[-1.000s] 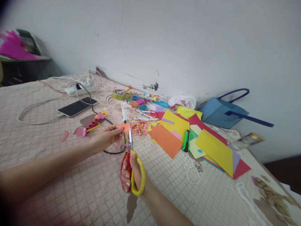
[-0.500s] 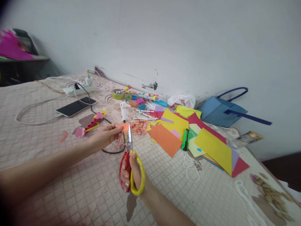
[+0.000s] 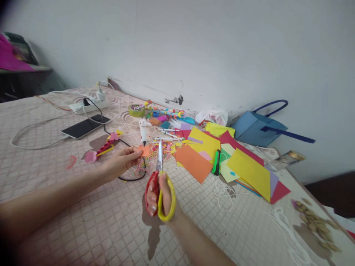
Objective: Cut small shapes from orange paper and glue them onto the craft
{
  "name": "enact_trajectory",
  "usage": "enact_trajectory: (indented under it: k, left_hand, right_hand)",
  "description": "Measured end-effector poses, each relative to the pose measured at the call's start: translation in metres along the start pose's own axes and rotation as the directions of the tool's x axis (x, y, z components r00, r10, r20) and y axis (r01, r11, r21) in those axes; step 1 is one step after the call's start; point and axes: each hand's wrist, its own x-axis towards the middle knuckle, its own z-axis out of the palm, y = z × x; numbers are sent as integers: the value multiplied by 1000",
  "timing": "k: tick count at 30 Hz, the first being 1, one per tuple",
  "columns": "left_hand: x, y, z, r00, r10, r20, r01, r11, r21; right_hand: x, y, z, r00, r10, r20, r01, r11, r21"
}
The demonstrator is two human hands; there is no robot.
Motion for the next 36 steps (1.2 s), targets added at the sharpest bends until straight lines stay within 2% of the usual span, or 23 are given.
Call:
enact_trajectory:
  k: [3, 5, 6, 7, 9, 10, 12, 14, 16, 18, 20, 21, 22, 23, 24, 25, 26, 27, 31, 34, 36]
  left_hand:
    - [-3, -2, 1, 999, 0, 47, -7, 989, 147]
    - [-4, -3, 3, 995, -17, 102, -13, 959, 283]
    - [-5, -4, 3, 991, -30, 130, -17, 937, 348]
    - [-6, -5, 4, 987, -43, 156, -24, 915, 402]
    - [-8, -7, 6, 979, -67, 194, -33, 882, 470]
    - [-9, -7, 7, 974, -79, 211, -35, 872, 489]
    - [-11, -8, 8, 966, -98, 239, -39, 859, 510]
    - [-12, -8, 9, 960, -107, 259, -47, 851, 523]
    - [-13, -7, 9, 957, -95, 273, -71, 839, 540]
    - [-14, -7, 9, 957, -58, 284, -122, 807, 578]
    - [-16, -6, 10, 957, 18, 288, -209, 732, 648]
    - [-17, -6, 11, 954, 72, 290, -260, 679, 686]
    - [-18, -6, 12, 947, 128, 296, -309, 623, 718]
    - [-20, -5, 13, 936, 177, 306, -351, 573, 741]
    - [-21, -6, 14, 925, 213, 316, -381, 540, 751]
    - [-22, -6, 15, 918, 230, 323, -396, 535, 746]
    - [-23, -7, 16, 919, 225, 324, -394, 562, 728]
    - [-23, -8, 16, 926, 201, 320, -373, 615, 695]
    - [-22, -14, 17, 958, 40, 284, -185, 842, 507]
    - [-19, -14, 16, 968, -20, 251, -100, 885, 456]
    - [-19, -13, 16, 975, -16, 220, -90, 881, 465]
  right_hand:
    - [4, -22, -5, 992, -85, -97, 71, 988, -136]
    - [7, -39, -16, 968, -122, -219, 36, 932, -361]
    - [9, -47, -23, 940, -181, -288, 3, 852, -524]
    - [11, -55, -32, 899, -288, -329, -29, 711, -702]
    - [14, -68, -52, 806, -519, -286, -145, 295, -945]
    - [15, -73, -62, 755, -609, -242, -217, 117, -969]
    - [16, -79, -82, 721, -681, -127, -277, -115, -954]
    - [17, -83, -98, 710, -702, -56, -293, -222, -930]
    - [18, -86, -106, 698, -716, -17, -302, -273, -913]
    - [17, -88, -105, 673, -739, 21, -298, -297, -907]
    - [15, -86, -93, 646, -761, 64, -235, -278, -931]
    - [14, -82, -84, 646, -760, 77, -161, -234, -959]
    - [13, -77, -74, 686, -724, 71, -48, -142, -989]
    - [13, -70, -63, 764, -643, 47, 71, 11, -997]
    - [12, -62, -53, 860, -510, 32, 156, 202, -967]
    - [11, -53, -44, 933, -359, 37, 185, 386, -904]
    - [11, -45, -36, 964, -260, 50, 182, 512, -839]
    - [11, -39, -31, 975, -213, 62, 178, 581, -794]
    - [10, -25, -27, 980, -201, -8, 140, 710, -690]
    - [10, -23, -29, 976, -205, -78, 116, 784, -609]
    - [11, -23, -30, 974, -207, -93, 116, 804, -584]
